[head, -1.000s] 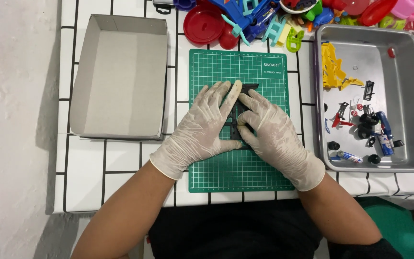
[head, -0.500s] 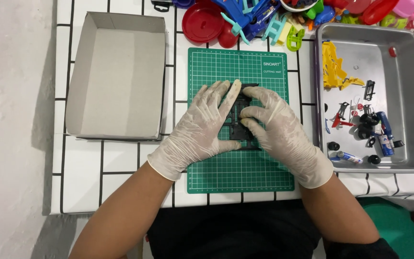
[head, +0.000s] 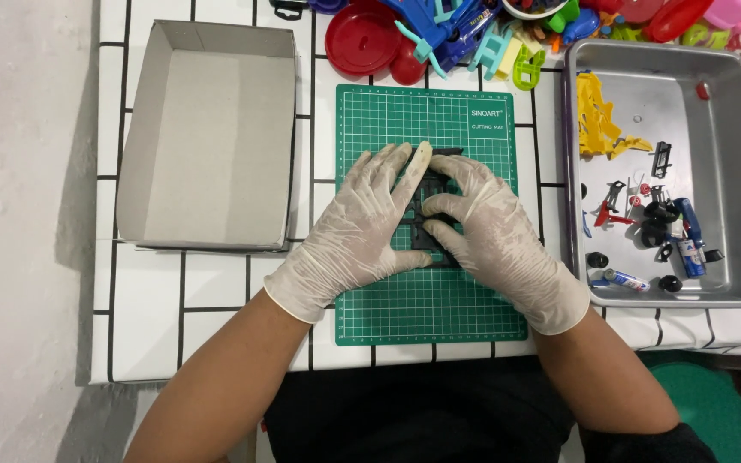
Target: Assembling a plastic model toy car chassis by manually attaching small components like gears and rollers.
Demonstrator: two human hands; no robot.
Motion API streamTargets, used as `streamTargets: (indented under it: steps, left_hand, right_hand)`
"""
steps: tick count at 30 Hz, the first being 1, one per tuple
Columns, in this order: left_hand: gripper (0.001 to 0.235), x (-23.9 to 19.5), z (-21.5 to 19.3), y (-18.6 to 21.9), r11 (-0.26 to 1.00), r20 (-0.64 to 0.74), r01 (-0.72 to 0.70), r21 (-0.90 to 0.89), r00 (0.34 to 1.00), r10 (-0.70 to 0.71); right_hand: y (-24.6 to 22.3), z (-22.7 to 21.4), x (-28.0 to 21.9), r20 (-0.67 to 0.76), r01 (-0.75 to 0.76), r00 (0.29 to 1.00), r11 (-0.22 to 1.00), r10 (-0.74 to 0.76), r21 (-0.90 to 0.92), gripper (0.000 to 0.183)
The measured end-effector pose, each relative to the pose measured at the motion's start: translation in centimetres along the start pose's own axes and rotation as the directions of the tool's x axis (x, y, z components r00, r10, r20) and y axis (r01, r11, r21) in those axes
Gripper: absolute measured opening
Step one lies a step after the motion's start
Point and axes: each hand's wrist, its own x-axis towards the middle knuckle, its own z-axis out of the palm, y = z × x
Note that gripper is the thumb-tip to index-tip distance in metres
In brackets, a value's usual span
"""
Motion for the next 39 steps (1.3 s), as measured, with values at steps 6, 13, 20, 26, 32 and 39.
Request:
streamTargets:
  steps: [6,13,20,26,32,39]
  left_hand:
    - [0.137,0.0,0.3,-0.1,1.0,-0.007,0.002,0.014,1.0,-0.002]
    - [0.136,0.0,0.3,-0.1,1.0,-0.011,-0.003,0.01,1.0,0.003]
    - [0.136,0.0,0.5,-0.2,1.0,-0.019,-0.01,0.009,1.0,0.01]
    - [0.134,-0.1,0.4,-0.3,1.0,-0.028,-0.026,-0.017,0.999,0.025]
    - [0.135,-0.1,0.0,-0.1,1.0,-0.026,-0.011,-0.027,1.0,0.01]
    - [0.136,-0.1,0.3,0.0,1.0,-0.033,-0.006,-0.024,0.999,0.005]
  right_hand:
    - [0.1,0.5,0.0,-0.004,-0.022,1.0,0.997,0.022,-0.072,0.017]
    - [-0.2,-0.1,-0.1,-0.003,-0.037,0.999,0.999,0.037,0.024,0.017]
    - [0.0,0.6,-0.2,-0.005,-0.035,0.999,0.997,0.035,-0.073,0.02]
    - [-0.8,-1.0,-1.5,-0.011,-0.065,0.998,0.996,0.065,-0.055,0.022]
    - [-1.8,-0.3,-3.5,-0.058,-0.026,0.998,0.987,0.016,-0.157,0.024]
    - [-0.9,0.1,-4.1,-0.141,-0.026,0.99,0.993,0.009,-0.119,0.04]
